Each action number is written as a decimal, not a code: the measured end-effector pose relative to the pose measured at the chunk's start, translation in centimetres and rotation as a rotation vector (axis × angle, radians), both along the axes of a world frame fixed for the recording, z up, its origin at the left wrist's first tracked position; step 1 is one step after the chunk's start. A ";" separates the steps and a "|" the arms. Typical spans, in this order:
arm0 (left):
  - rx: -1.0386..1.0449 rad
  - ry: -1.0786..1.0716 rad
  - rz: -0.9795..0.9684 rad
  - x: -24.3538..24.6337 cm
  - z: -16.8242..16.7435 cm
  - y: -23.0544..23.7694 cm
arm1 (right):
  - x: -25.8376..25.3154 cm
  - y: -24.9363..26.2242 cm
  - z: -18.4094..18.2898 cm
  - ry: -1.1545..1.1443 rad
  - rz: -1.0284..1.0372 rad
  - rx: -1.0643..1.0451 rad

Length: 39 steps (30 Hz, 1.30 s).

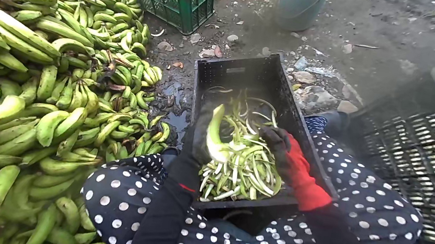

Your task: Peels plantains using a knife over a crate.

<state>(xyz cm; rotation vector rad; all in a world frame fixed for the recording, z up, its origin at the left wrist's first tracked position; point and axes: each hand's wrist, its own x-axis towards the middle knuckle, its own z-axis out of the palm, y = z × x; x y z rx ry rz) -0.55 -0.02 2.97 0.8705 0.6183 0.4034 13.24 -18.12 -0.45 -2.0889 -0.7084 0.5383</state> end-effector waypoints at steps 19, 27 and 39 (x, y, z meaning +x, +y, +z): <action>0.227 0.185 -0.028 0.3 4.6 -3.8 | 0.3 3.8 1.4 0.042 -0.058 -0.161; 0.705 0.133 0.042 -1.1 -0.8 0.3 | 0.2 -0.5 3.0 -0.039 0.334 -0.041; 0.467 0.147 -0.174 -0.6 -1.8 -1.3 | -0.7 3.9 4.3 -0.112 -0.051 -0.215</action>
